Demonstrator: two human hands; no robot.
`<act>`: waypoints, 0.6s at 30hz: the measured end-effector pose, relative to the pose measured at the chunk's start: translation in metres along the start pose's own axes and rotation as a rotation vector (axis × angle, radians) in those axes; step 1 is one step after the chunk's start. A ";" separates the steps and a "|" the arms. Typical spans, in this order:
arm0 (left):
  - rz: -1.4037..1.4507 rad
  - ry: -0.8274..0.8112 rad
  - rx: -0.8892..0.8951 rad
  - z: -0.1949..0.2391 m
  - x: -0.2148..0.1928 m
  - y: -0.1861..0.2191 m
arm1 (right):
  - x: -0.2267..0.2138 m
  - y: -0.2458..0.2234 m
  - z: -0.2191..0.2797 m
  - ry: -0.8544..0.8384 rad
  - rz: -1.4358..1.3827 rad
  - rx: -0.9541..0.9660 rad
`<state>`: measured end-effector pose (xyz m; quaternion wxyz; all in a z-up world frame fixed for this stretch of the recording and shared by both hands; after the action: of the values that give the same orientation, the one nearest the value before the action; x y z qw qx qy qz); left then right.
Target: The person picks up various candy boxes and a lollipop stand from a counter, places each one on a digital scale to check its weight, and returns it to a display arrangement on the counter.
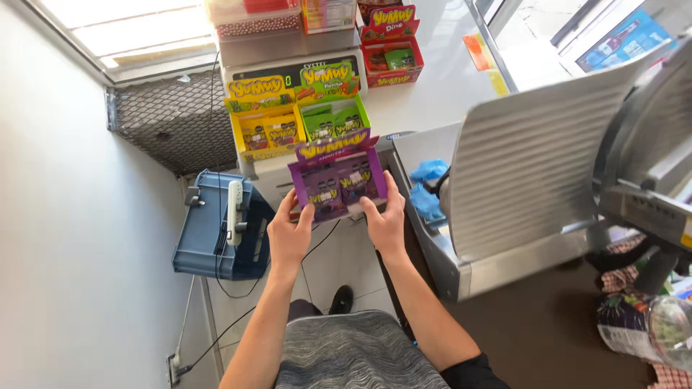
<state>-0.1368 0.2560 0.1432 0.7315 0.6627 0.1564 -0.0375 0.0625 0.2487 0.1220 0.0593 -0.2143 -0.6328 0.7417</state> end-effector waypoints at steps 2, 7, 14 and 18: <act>0.000 -0.011 0.019 -0.028 0.009 0.012 | 0.010 -0.005 -0.030 0.018 -0.014 -0.034; -0.008 -0.055 0.104 -0.098 0.039 0.030 | 0.027 -0.015 -0.106 0.096 -0.015 -0.112; 0.051 -0.325 0.149 -0.183 0.099 0.059 | 0.031 -0.023 -0.203 0.349 -0.004 -0.059; 0.007 -0.542 0.105 -0.225 0.142 0.056 | 0.017 0.019 -0.274 0.555 0.342 0.220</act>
<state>-0.0273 0.5049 0.1412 0.7115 0.6659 -0.0493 -0.2190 0.1586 0.5011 0.0704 0.1269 -0.5034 -0.4637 0.7180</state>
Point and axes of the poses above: each hand's wrist, its own z-axis away from the middle knuckle, its own x-axis out of the palm, y = z × x, the point moved 1 cm from there along -z, towards the middle knuckle, and after that the axes turned 5 degrees about x, right-handed, at the moved point
